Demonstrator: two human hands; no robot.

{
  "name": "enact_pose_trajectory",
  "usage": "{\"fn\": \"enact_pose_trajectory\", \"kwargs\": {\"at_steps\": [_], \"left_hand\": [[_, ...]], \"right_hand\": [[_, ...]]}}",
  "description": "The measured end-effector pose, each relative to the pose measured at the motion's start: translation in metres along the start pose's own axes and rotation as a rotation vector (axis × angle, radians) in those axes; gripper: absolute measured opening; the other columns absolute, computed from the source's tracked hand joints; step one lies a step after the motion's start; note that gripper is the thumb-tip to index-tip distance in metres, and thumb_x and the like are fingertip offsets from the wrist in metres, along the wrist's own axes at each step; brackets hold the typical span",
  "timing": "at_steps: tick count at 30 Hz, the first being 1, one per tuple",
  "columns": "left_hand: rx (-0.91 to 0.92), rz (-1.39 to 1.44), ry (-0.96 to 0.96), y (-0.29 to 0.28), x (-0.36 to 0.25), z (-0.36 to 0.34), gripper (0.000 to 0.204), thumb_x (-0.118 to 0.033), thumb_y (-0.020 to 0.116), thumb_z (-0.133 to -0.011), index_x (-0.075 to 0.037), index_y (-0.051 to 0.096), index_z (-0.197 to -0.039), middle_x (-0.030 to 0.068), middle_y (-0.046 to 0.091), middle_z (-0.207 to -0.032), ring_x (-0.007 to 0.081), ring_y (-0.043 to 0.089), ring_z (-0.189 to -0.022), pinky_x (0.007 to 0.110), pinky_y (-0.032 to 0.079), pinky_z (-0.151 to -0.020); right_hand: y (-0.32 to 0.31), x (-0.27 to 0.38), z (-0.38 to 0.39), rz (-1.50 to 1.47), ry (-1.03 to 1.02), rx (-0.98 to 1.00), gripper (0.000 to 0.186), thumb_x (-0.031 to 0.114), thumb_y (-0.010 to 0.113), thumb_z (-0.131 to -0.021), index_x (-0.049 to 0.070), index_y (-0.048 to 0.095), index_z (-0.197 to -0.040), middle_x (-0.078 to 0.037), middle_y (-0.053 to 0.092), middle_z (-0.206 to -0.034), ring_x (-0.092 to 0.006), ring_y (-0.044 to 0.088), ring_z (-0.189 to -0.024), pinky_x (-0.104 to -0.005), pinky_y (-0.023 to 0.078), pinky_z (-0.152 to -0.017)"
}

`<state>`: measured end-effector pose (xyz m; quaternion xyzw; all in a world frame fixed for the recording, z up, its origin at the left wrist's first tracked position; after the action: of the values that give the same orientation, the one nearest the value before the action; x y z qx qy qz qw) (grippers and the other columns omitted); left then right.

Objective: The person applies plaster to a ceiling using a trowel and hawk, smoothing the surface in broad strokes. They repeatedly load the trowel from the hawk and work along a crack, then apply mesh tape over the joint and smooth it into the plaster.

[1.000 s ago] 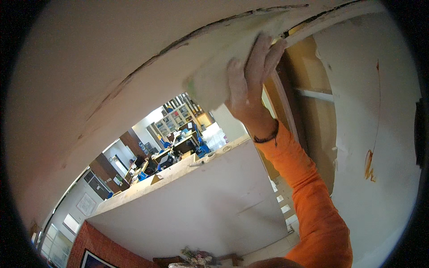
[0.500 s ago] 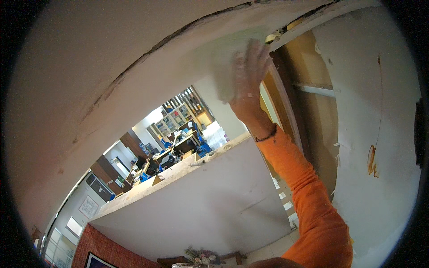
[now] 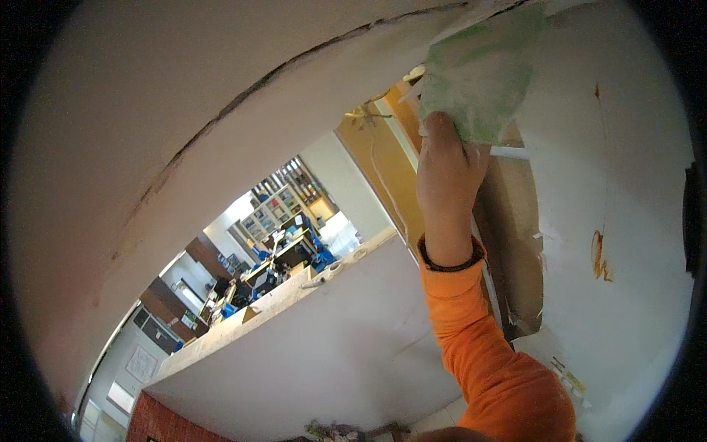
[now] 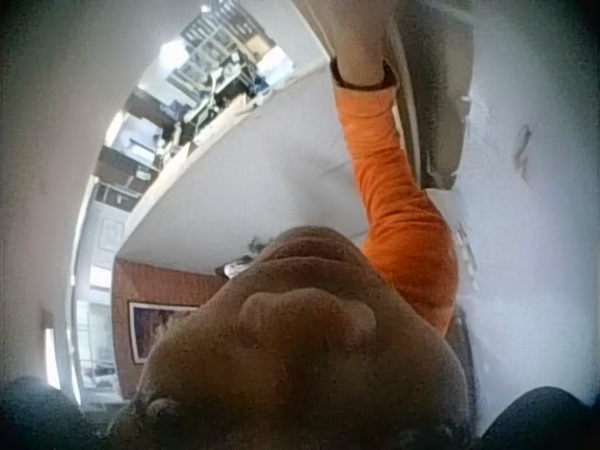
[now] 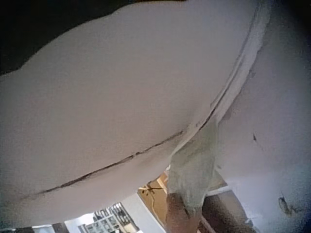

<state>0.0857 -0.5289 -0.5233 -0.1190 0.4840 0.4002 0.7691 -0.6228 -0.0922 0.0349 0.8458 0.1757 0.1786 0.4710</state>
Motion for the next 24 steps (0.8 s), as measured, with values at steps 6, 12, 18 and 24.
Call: {"fn": "enact_pose_trajectory", "kwargs": {"at_steps": [6,12,18,24], "left_hand": [[0.001,-0.021,-0.03,-0.008,0.003,-0.013,0.089,-0.007,0.074,-0.082,-0.009,0.025,-0.156,0.0202,0.029,-0.161,0.0374,0.035,-0.145,0.05,0.038,-0.116],[-0.034,-0.013,-0.03,-0.011,0.014,-0.023,0.078,0.0,0.067,-0.089,-0.01,0.027,-0.156,0.0185,0.028,-0.162,0.0365,0.036,-0.145,0.049,0.04,-0.115],[-0.081,-0.559,0.003,0.034,-0.016,-0.006,0.071,0.001,0.06,-0.094,-0.004,0.026,-0.156,0.0192,0.039,-0.157,0.0306,0.04,-0.142,0.04,0.041,-0.115],[-0.129,-0.933,-0.042,0.079,-0.045,0.014,0.064,-0.003,0.057,-0.097,-0.003,0.029,-0.155,0.0178,0.04,-0.157,0.0295,0.042,-0.141,0.04,0.04,-0.115]], "right_hand": [[-0.003,0.006,-0.017,-0.015,0.102,0.065,0.049,0.007,0.06,-0.089,-0.007,0.043,-0.133,-0.023,0.054,-0.129,-0.0331,0.056,-0.115,-0.0407,0.041,-0.103],[0.042,0.038,0.041,0.087,-0.078,0.332,0.08,0.003,0.055,-0.087,-0.006,0.017,-0.157,-0.033,0.02,-0.159,-0.0441,0.022,-0.148,-0.0477,0.018,-0.121],[0.111,0.069,0.123,-0.187,-0.409,0.334,0.109,0.005,0.071,-0.072,0.004,0.01,-0.162,-0.038,-0.003,-0.162,-0.0599,-0.003,-0.148,-0.0709,0.006,-0.117],[0.135,0.066,0.2,-0.137,-0.297,0.503,0.108,0.01,0.077,-0.073,0.022,0.018,-0.162,-0.033,0.004,-0.164,-0.0588,0.004,-0.149,-0.0807,0.01,-0.11]]}}
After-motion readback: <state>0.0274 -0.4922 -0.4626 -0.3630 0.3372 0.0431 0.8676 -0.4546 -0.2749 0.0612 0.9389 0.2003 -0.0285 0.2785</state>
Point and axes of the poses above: each hand's wrist, its own z-axis away from the middle knuckle, its own y-axis out of the palm, x = y × z, the point moved 5 cm from there along -z, towards the middle knuckle
